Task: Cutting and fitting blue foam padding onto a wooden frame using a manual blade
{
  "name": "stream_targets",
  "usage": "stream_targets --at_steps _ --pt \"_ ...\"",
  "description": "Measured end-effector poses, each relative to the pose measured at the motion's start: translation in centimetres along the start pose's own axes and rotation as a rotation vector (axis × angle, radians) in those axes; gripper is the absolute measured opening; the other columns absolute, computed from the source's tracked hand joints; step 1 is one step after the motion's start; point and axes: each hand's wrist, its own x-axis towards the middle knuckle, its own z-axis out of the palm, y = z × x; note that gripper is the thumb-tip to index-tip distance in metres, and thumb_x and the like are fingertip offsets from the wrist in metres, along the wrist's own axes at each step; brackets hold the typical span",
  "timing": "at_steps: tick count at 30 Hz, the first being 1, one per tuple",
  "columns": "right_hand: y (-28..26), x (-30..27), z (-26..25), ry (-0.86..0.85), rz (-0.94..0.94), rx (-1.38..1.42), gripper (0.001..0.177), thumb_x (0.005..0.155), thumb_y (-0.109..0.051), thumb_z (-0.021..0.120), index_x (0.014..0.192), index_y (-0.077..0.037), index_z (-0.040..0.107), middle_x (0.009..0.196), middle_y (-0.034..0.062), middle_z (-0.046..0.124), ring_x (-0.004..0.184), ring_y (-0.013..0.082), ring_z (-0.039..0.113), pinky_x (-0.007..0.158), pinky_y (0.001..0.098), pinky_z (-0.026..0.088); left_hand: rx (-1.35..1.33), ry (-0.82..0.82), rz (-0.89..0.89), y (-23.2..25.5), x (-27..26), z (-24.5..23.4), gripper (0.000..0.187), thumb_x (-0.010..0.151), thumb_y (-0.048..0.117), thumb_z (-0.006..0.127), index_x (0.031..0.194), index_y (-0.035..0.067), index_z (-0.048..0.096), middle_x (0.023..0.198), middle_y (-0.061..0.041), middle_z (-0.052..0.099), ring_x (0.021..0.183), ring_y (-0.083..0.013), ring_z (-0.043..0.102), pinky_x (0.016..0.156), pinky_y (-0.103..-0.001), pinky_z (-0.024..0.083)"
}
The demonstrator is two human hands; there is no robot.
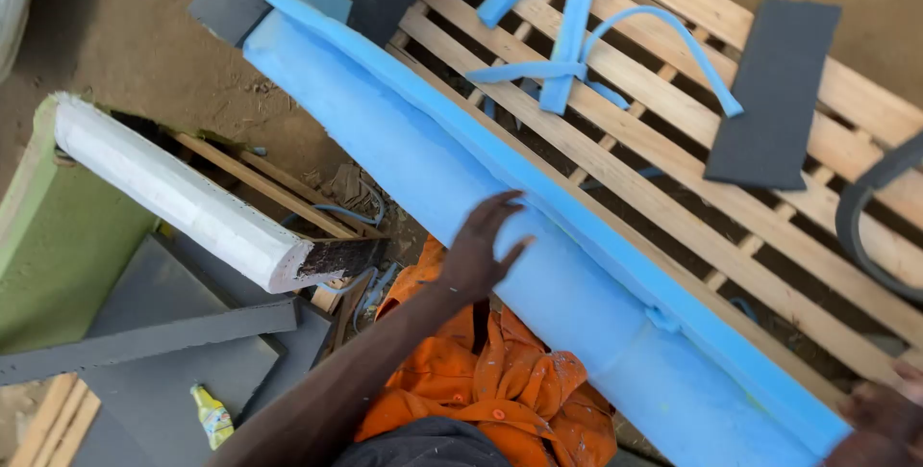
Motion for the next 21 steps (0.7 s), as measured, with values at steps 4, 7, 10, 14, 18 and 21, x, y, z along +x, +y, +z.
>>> stream_targets --at_steps 4,7,10,14,18,21 --pt "-21.6 -13.8 33.1 0.417 -0.808 -0.124 0.038 0.161 0.002 0.070 0.195 0.019 0.068 0.136 0.0386 0.076 0.109 0.0504 0.078 0.092 0.0627 0.069 0.047 0.155 -0.184 -10.7 2.7 -11.3 0.047 0.128 0.039 0.071 0.158 0.003 0.072 0.181 -0.016 0.064 0.157 -0.0439 0.071 0.121 -0.066 0.069" --pt "-31.2 -16.3 44.3 0.192 -0.586 -0.067 0.045 0.143 -0.008 0.077 0.187 0.002 0.072 0.133 0.0150 0.081 0.106 0.0219 0.077 0.091 0.0346 0.069 0.106 0.285 -0.301 -19.8 4.3 -17.2 0.036 0.128 0.033 0.075 0.150 0.004 0.075 0.173 -0.020 0.071 0.155 -0.0431 0.072 0.119 -0.065 0.068" --pt "-38.8 -13.9 58.2 0.148 -0.337 -0.080 0.048 0.131 -0.012 0.077 0.176 0.003 0.071 0.118 0.0181 0.081 0.091 0.0247 0.067 0.086 0.0426 0.057 0.138 0.468 -0.212 -31.5 12.0 -24.1 0.036 0.131 0.033 0.071 0.149 0.002 0.076 0.165 -0.022 0.074 0.154 -0.0451 0.072 0.128 -0.059 0.059" --pt "-45.0 -13.7 72.2 -0.086 -0.127 -0.142 0.058 0.119 -0.021 0.079 0.175 -0.006 0.077 0.105 0.0196 0.083 0.072 0.0256 0.061 0.067 0.0449 0.050 0.178 0.499 -0.225 -39.4 17.2 -30.9 0.043 0.139 0.042 0.063 0.166 0.009 0.069 0.167 -0.018 0.065 0.153 -0.0474 0.071 0.112 -0.070 0.069" --pt "-51.8 -10.9 83.2 -0.268 -0.191 -0.215 0.065 0.120 -0.020 0.077 0.183 -0.005 0.070 0.104 0.0160 0.079 0.068 0.0237 0.065 0.060 0.0419 0.051 0.308 0.459 -0.047 -46.2 27.4 -39.0 0.018 0.127 0.006 0.083 0.140 0.005 0.070 0.162 -0.021 0.067 0.142 -0.0510 0.070 0.122 -0.073 0.055" --pt "-55.7 -9.9 88.7 -0.380 -0.244 -0.273 0.051 0.121 -0.031 0.076 0.167 -0.009 0.080 0.091 0.0059 0.075 0.062 0.0167 0.063 0.056 0.0378 0.051 0.445 0.437 -0.055 -54.8 32.0 -40.3 0.054 0.119 0.023 0.114 0.147 0.012 0.069 0.161 -0.023 0.060 0.146 -0.0593 0.059 0.097 -0.076 0.051"
